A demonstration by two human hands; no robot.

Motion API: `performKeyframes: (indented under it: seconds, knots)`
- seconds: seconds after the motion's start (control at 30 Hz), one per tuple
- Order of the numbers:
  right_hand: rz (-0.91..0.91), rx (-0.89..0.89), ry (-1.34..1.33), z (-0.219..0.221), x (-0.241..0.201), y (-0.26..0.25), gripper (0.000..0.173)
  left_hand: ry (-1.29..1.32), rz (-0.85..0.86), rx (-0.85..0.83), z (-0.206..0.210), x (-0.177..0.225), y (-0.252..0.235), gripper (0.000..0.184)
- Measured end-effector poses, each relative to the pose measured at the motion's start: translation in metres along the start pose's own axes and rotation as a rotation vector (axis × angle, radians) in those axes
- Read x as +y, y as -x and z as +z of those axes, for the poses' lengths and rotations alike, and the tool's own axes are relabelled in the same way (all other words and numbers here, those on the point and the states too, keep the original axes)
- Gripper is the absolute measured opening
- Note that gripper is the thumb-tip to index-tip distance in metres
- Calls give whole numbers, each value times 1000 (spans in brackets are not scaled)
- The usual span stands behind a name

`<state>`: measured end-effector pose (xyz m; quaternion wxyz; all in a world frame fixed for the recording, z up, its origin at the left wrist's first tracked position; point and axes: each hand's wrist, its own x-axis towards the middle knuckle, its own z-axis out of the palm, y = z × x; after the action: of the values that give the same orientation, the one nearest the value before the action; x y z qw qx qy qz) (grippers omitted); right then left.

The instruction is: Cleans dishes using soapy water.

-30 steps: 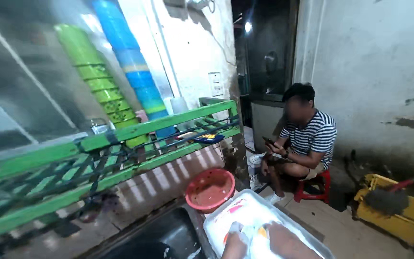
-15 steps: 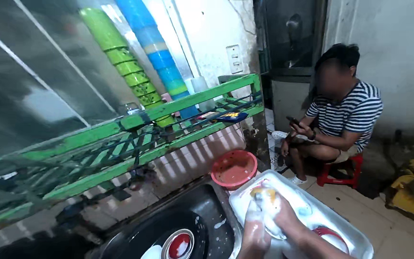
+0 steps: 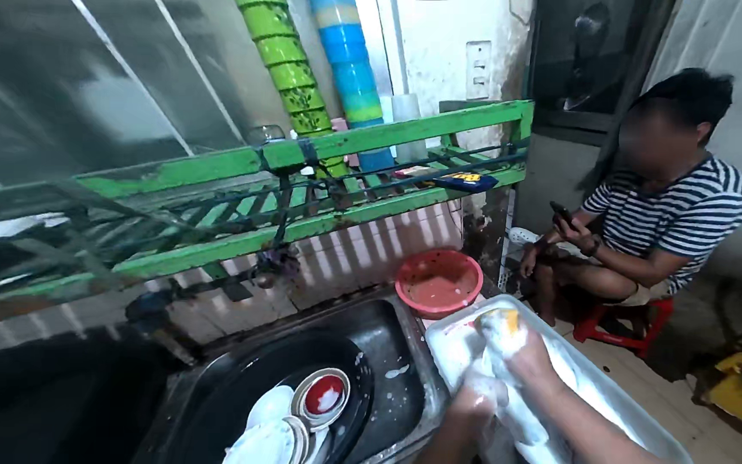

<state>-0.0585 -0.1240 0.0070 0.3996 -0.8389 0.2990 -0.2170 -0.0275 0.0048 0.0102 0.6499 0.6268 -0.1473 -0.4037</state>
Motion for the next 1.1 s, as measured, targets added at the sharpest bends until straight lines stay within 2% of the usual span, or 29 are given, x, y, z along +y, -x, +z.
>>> performKeyframes:
  seconds: [0.03, 0.07, 0.1, 0.17, 0.2, 0.27, 0.33, 0.37, 0.43, 0.5, 0.6, 0.7, 0.77, 0.87, 0.9, 1.0, 1.03, 1.1]
  knots:
    - [-103, 0, -28, 4, -3, 10, 45, 15, -12, -54, -6, -4, -2, 37]
    - [-168, 13, -74, 8, -4, 15, 42, 33, -19, -87, -10, -5, -3, 34]
    - [-149, 16, -114, 8, -3, 14, 41, 51, -25, -61, -9, -2, -3, 41]
    - [3, 70, -120, 8, 4, 0, 40, 95, -43, 12, -3, 8, -4, 70]
    - [53, 121, -130, 11, 9, -4, 40, 155, -12, 44, 1, 10, -6, 71]
    - [100, 170, -225, 22, 4, 4, 48, 241, 110, 97, 6, 10, -13, 44]
    - [117, 87, -279, 34, -15, 31, 58, 133, 238, 190, 1, 11, -19, 37]
    - [106, 33, -246, 37, -20, 40, 58, 82, 296, 234, -8, 11, -23, 38]
    - [54, -50, -78, 37, -10, 38, 58, 240, 304, 267, -19, 14, -28, 39]
    - [79, -125, 75, 31, 9, 21, 57, 385, 281, 253, -21, 13, -30, 39]
    - [71, -129, 116, 28, 1, 21, 56, 388, 250, 266, -9, 2, -28, 38]
    - [32, -54, -74, 34, -10, 31, 59, 239, 280, 235, -4, -16, -16, 37]
    - [171, -38, -226, 30, -5, 14, 54, 231, 290, 214, 2, -13, -7, 40]
    - [318, 29, -644, 4, -1, 0, 27, 141, 390, 202, -5, -13, -1, 45]
    - [287, 76, -789, -4, -6, -2, 24, 141, 382, 251, -10, -16, -5, 46]
    - [103, 120, -1113, -31, -23, -2, 26, 380, 20, 289, -26, 1, -22, 68]
    - [82, 79, -1202, -37, -23, -4, 29, 502, -83, 251, -31, 7, -26, 68]
    - [137, -37, -1175, -43, -5, -5, 28, 761, -140, 231, -32, 26, -21, 49]
